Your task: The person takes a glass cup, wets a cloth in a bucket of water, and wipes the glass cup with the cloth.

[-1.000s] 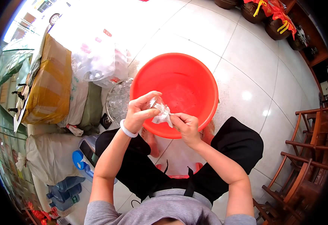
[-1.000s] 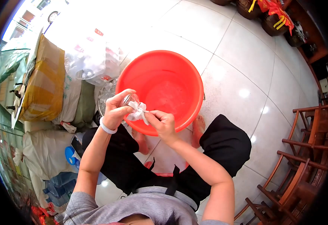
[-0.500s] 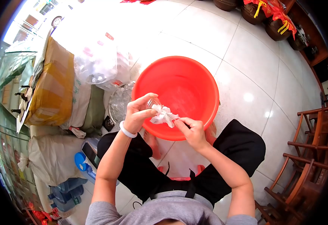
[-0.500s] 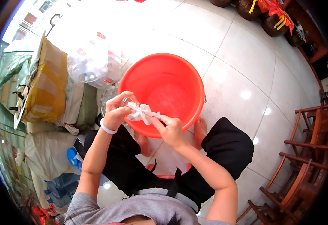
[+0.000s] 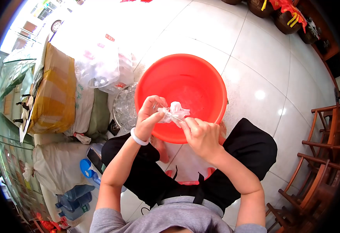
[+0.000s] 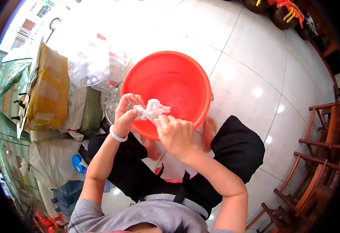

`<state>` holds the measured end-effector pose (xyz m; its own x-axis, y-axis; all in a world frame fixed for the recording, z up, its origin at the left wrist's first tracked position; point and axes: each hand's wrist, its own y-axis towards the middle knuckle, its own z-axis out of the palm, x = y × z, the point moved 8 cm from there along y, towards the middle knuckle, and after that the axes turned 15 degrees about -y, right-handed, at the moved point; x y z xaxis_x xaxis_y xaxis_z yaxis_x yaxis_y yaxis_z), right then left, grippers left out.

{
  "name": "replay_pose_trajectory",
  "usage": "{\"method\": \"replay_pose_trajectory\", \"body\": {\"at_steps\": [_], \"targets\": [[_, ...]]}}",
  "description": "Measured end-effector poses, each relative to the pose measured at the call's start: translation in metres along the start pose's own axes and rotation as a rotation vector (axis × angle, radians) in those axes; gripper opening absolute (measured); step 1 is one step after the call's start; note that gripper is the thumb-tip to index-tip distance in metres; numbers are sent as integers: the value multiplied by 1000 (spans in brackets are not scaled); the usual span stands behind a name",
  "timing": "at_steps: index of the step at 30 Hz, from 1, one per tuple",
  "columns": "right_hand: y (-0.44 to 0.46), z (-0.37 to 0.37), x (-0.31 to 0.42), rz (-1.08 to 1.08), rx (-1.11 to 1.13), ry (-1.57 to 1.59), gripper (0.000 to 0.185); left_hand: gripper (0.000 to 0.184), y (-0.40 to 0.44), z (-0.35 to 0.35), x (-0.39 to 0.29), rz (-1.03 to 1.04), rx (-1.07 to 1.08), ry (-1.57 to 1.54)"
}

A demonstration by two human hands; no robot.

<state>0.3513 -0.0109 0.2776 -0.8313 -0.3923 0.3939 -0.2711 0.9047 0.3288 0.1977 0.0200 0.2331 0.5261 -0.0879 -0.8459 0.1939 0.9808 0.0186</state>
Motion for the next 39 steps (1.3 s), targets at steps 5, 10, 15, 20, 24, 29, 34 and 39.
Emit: {"method": "replay_pose_trajectory", "body": {"at_steps": [5, 10, 15, 20, 24, 29, 34, 39], "targets": [[0, 1, -2, 18, 81, -60, 20, 34, 0, 8, 8, -44, 76, 27], [0, 17, -15, 17, 58, 194, 18, 38, -4, 20, 14, -101, 145, 73], [-11, 62, -32, 311, 280, 942, 21, 37, -2, 21, 6, -94, 114, -53], [-3, 32, -33, 256, 350, 645, 15, 38, -3, 15, 2, -94, 97, -67], [2, -7, -30, 8, 43, 264, 16, 37, 0, -4, -8, -12, 74, -87], [8, -24, -27, 0, 39, 143, 17, 44, -1, -17, -5, -23, -41, -50], [6, -26, -16, -96, -10, 69, 13, 45, -3, -19, 6, -74, -45, 18], [0, -19, -9, -127, -14, -31, 16, 38, -5, -6, 12, -114, -5, 84]]}}
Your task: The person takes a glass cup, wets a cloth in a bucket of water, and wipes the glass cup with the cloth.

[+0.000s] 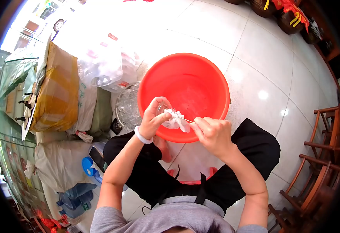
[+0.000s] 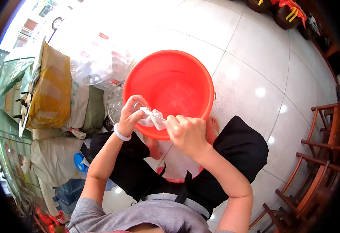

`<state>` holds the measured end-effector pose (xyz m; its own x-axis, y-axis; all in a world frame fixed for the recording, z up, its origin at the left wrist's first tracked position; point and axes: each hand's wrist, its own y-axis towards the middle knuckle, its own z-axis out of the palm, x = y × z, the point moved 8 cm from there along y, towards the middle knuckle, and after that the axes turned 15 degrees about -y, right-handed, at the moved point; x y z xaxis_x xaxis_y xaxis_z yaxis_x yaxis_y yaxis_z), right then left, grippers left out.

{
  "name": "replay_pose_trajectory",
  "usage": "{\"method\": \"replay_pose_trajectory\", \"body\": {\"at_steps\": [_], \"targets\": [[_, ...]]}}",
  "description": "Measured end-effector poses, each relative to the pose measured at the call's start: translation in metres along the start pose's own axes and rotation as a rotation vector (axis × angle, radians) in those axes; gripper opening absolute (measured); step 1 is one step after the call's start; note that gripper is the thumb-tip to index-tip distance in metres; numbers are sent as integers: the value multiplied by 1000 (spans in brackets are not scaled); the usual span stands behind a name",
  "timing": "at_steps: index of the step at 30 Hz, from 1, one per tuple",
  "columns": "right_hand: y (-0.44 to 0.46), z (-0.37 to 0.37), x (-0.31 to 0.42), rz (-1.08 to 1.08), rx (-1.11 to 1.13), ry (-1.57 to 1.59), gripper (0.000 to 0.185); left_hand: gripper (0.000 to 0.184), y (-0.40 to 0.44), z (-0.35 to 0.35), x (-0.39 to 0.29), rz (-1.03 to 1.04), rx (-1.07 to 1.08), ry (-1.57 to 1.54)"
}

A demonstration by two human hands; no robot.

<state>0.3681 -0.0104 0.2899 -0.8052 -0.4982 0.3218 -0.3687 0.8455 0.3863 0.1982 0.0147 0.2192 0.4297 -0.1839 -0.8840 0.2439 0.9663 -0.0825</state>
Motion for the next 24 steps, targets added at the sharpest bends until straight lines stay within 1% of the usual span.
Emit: {"method": "replay_pose_trajectory", "body": {"at_steps": [1, 4, 5, 7, 8, 10, 11, 13, 14, 16, 17, 19, 20, 22, 23, 24], "targets": [[-2, 2, 1, -5, 7, -54, 16, 37, 0, 3, 0, 8, 6, 22], [-3, 6, 2, -52, 55, -70, 15, 36, -2, 6, 2, 15, 16, 36], [-2, 8, -1, -49, 56, -69, 15, 36, -2, 7, 4, -9, 28, 34], [-2, 15, -1, -139, 78, -15, 14, 37, -5, 5, 6, -38, 36, 32], [-2, 18, -6, -137, 81, -15, 14, 38, -5, 2, 9, -80, 68, 84], [-1, 26, -11, -131, 103, 267, 14, 40, -6, 3, 9, -118, 99, 134], [-4, 32, -10, -136, 102, 264, 14, 41, -6, 9, 3, -97, 117, 101], [-12, 58, -22, 156, 237, 841, 21, 41, -6, 16, -8, -67, 132, 68], [-12, 58, -18, 148, 239, 837, 21, 42, -7, 20, -12, -54, 152, 56], [-25, 86, -14, 493, 498, 1270, 28, 43, -8, 23, -20, -29, 165, 40], [-26, 88, -10, 483, 505, 1264, 28, 44, -8, 24, -24, -6, 176, 61], [-38, 105, 2, 679, 636, 1559, 28, 45, -7, 22, -29, 24, 181, 81], [-40, 108, 7, 672, 642, 1553, 28, 47, -7, 21, -31, 53, 190, 103], [-53, 117, 26, 857, 740, 1883, 28, 48, -6, 19, -32, 87, 197, 123], [-55, 117, 33, 861, 777, 1955, 27, 48, -6, 16, -31, 78, 184, 133], [-53, 118, 34, 862, 778, 1953, 27, 49, -6, 12, -30, 67, 172, 144]]}}
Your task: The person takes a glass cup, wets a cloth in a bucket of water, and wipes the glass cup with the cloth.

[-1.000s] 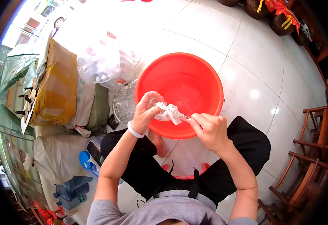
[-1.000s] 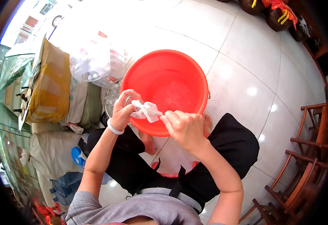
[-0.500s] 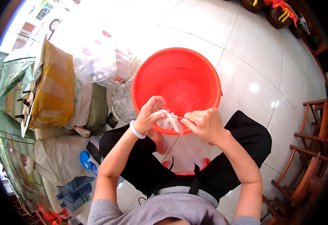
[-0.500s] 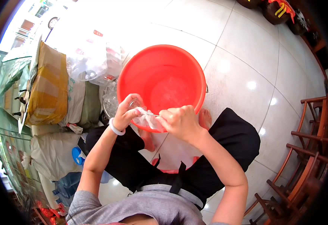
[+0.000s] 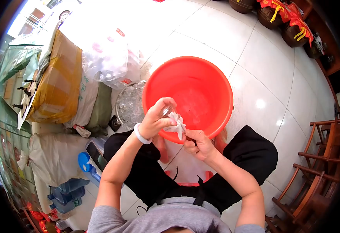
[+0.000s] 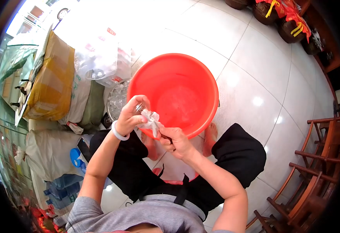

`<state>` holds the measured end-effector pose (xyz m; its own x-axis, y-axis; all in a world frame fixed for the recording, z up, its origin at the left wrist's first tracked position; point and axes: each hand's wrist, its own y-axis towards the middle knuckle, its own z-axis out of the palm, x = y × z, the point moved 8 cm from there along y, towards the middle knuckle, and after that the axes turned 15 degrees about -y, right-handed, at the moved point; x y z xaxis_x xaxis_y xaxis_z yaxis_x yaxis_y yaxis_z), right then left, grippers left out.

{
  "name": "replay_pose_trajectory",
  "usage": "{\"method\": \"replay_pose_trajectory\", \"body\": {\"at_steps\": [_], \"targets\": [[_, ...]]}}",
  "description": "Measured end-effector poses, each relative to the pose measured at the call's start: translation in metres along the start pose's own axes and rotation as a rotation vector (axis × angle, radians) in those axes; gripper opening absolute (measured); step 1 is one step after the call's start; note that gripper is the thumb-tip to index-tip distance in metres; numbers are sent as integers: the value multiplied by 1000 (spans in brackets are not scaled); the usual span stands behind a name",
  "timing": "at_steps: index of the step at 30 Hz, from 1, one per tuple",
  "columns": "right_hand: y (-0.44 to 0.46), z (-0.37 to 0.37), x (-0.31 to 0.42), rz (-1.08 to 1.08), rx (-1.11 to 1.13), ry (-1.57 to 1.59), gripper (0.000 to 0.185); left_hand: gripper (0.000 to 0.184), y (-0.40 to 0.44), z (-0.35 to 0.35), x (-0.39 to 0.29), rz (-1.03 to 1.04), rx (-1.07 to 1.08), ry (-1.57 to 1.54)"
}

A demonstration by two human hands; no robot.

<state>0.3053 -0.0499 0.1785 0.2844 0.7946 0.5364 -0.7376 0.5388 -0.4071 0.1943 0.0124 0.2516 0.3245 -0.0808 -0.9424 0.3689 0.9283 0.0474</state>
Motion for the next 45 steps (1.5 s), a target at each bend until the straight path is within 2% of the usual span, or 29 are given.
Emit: {"method": "replay_pose_trajectory", "body": {"at_steps": [2, 4, 6, 7, 9, 10, 12, 13, 15, 16, 18, 20, 22, 23, 25, 26, 27, 28, 29, 31, 32, 34, 35, 36, 37, 38, 40, 44, 45], "targets": [[2, -5, 6, -56, -86, -115, 25, 49, -2, -4, 1, -1, 6, 27], [4, -7, 18, -134, -81, -218, 25, 50, -3, -6, 1, -4, 16, 56], [-12, -1, 59, -543, -337, -739, 24, 51, -5, -9, 2, -15, -26, 30], [-11, -4, 62, -543, -339, -740, 24, 51, -5, -7, 2, -16, -26, 29], [-25, 8, 81, -847, -461, -1297, 22, 64, -5, -7, 2, -11, -91, -85], [-25, 12, 78, -848, -462, -1298, 22, 64, -5, -6, 2, -10, -89, -85], [-21, 2, 65, -712, -472, -785, 24, 63, -4, -4, 0, -14, -84, -56], [-22, 3, 63, -713, -472, -786, 24, 63, -4, -5, -1, -13, -83, -56], [-3, -5, 19, -208, -259, -218, 22, 60, -2, -3, -3, -4, -56, -8], [-5, -3, 19, -207, -258, -222, 22, 60, -1, -2, -4, -1, -59, -9], [-4, 8, 10, -76, -164, -50, 25, 44, 2, 4, -7, 3, -29, -36], [-3, 2, 12, -119, -184, -98, 24, 51, 1, 1, -4, -12, -44, -22], [-9, -3, 37, -357, -346, -489, 24, 58, 0, -2, -3, -27, -59, -9], [-5, -6, 38, -356, -348, -488, 24, 58, -1, -2, -2, -46, -69, -32], [-27, 7, 76, -1000, -569, -1011, 24, 58, -2, -2, -1, -65, -82, -57], [-27, 10, 74, -999, -569, -1014, 24, 51, -1, 0, -4, -26, -66, -65], [-22, 5, 65, -875, -559, -853, 24, 44, 0, 1, -7, 11, -48, -72], [-17, 0, 58, -752, -545, -691, 23, 44, 1, 1, -7, 12, -46, -72], [-20, 1, 61, -753, -546, -692, 23, 44, 1, 1, -7, 7, -41, -49], [-4, 2, 31, -279, -270, -281, 23, 45, 0, 0, -7, 5, -40, -28], [-4, 3, 30, -276, -270, -285, 23, 50, 1, -1, -8, 5, -57, 2], [2, 8, 13, -118, -163, -44, 22, 57, 3, -2, -9, 7, -72, 28], [2, 5, 12, -117, -166, -44, 22, 50, 2, -1, -9, 5, -58, 39], [2, 1, 20, -209, -205, -187, 22, 44, 1, 0, -9, 2, -43, 51], [2, -1, 29, -303, -241, -331, 21, 44, 2, -1, -9, 0, -41, 52], [6, -2, 29, -303, -241, -330, 21, 45, 1, -2, -10, 17, -40, 50], [-18, 10, 72, -923, -517, -867, 20, 45, -1, -2, -10, 34, -40, 46], [-29, 18, 81, -1011, -542, -1025, 20, 46, -2, 1, -12, 63, -36, 43], [-19, 10, 70, -741, -448, -767, 19, 46, -2, 2, -13, 64, -31, 67]]}}
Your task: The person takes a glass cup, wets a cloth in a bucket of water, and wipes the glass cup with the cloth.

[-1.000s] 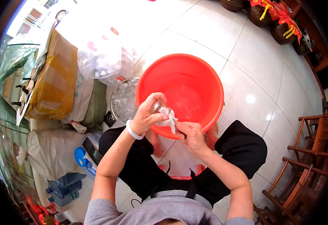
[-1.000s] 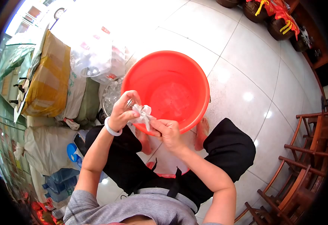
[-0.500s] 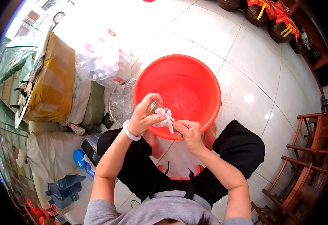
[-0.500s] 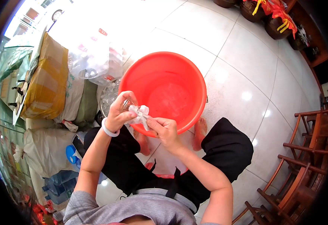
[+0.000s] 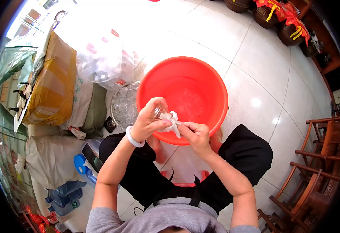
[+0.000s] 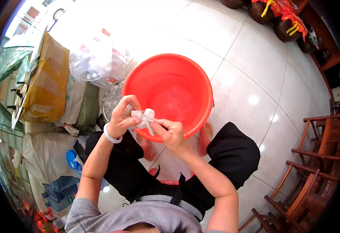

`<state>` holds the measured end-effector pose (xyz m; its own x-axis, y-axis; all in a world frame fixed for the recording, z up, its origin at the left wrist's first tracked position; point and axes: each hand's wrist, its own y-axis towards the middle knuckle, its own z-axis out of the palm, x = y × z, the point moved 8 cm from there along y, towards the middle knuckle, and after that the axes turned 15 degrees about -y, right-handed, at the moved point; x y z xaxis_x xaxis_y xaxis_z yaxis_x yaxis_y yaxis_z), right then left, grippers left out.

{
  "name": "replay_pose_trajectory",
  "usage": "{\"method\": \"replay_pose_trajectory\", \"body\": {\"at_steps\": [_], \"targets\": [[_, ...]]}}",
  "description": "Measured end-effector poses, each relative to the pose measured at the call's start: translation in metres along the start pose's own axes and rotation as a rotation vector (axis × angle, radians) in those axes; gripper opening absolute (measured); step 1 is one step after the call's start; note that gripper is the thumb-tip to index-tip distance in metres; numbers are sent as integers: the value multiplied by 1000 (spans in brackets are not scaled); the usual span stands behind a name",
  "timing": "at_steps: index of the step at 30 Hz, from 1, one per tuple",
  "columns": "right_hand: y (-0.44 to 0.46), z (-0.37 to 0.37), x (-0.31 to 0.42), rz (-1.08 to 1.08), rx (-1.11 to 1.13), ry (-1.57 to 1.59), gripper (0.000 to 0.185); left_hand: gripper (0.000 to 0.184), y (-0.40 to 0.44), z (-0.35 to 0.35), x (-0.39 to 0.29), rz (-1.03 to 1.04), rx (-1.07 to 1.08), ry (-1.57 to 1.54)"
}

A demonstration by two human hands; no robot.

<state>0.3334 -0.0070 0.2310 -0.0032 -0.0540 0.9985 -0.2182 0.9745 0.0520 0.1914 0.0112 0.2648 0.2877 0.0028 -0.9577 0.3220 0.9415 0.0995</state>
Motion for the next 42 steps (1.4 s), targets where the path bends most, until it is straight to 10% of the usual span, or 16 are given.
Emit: {"method": "replay_pose_trajectory", "body": {"at_steps": [4, 8, 13, 22, 31, 42], "targets": [[-19, 34, -43, 518, 323, 670, 20, 44, 3, 2, -5, 32, 34, 84], [-16, 30, -41, 477, 318, 585, 19, 44, 2, 3, -5, -35, 42, 72], [3, -3, 12, -238, -4, -209, 18, 45, 0, 6, -5, 28, 51, 113], [-25, 33, -34, 506, 178, 520, 21, 43, 1, 5, -3, -40, 6, -23], [-4, 2, -14, -94, 25, -120, 14, 38, 3, 7, 4, -25, -6, -158], [-12, 11, -34, 290, 116, 196, 18, 37, 1, 6, 5, -55, -14, -43]]}}
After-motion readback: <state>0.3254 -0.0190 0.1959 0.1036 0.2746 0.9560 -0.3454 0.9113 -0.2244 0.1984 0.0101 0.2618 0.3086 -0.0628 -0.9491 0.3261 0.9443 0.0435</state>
